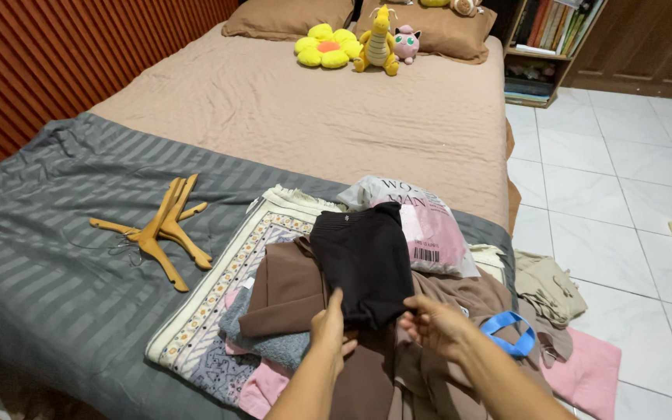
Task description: The person folds several items of clothing including a black top, brown pants, and a grey towel, then places them into a storage cabinet before hanging a pink shirt and blue pants on wooden hangers.
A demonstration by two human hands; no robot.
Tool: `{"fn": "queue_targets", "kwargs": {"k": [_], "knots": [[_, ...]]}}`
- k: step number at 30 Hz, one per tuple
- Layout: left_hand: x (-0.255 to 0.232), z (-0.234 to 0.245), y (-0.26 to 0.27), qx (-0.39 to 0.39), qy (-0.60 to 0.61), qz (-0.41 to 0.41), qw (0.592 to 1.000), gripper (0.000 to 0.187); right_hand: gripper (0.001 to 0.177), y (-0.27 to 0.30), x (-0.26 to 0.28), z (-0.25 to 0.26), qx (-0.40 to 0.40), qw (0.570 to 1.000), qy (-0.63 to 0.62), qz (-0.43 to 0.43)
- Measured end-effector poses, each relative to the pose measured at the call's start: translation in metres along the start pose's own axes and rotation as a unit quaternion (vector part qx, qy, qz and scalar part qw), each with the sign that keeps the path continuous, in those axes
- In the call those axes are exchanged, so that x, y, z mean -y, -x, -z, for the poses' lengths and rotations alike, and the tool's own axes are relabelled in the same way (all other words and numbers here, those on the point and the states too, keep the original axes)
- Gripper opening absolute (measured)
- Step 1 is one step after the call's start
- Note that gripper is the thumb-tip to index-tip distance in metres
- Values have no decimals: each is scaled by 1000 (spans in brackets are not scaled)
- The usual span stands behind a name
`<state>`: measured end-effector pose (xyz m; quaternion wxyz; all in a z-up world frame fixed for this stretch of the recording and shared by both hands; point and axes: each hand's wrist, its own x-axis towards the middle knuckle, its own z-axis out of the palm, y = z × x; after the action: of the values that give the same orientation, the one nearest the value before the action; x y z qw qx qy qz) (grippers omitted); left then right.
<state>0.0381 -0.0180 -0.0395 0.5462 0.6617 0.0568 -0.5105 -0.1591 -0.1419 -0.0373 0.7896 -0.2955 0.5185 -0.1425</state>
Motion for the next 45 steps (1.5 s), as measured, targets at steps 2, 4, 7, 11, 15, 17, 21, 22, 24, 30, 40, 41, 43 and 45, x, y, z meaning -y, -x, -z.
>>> {"fn": "queue_targets", "kwargs": {"k": [2, 4, 7, 11, 15, 17, 21, 22, 24, 30, 40, 41, 43, 45], "knots": [[-5, -14, 3, 31, 128, 23, 991, 65, 20, 14, 5, 9, 23, 1000, -20, -5], [2, -27, -6, 47, 189, 51, 979, 61, 17, 21, 3, 24, 34, 999, -10, -8], [24, -40, -35, 96, 191, 120, 969, 46, 14, 21, -15, 54, 12, 999, 30, -12], [45, -33, -60, 199, 191, 222, 935, 34, 19, 18, -36, 75, 1, 998, -13, -66], [45, -23, -65, 191, 171, 216, 942, 29, 49, 25, -33, 47, -24, 995, -4, -94], [43, -17, -60, 218, 173, 214, 936, 28, 66, 22, -31, 30, -2, 995, -33, -95], [29, -7, -20, 347, 84, 164, 919, 29, 87, -4, -32, 12, 141, 980, -116, -82], [20, -3, -4, 343, -36, 138, 929, 35, 90, -9, -32, 9, 183, 971, -137, -76], [6, 12, 33, 317, -271, 82, 905, 48, 70, -8, -24, 5, 128, 980, -103, -108], [2, 17, 55, 317, 56, 127, 938, 87, 42, 15, -27, 13, 134, 985, -37, -101], [24, 3, 38, 381, 50, 183, 905, 48, 47, 40, -37, 39, 189, 979, -16, -79], [19, 4, 41, 373, 22, 157, 914, 44, 49, 45, -31, 33, 167, 982, -48, -76], [5, 4, 48, 361, -22, 109, 926, 39, 55, 54, -19, 22, 124, 983, -112, -71], [-8, 1, 52, 353, -54, 68, 931, 35, 57, 57, -10, 14, 136, 980, -124, -78]]}}
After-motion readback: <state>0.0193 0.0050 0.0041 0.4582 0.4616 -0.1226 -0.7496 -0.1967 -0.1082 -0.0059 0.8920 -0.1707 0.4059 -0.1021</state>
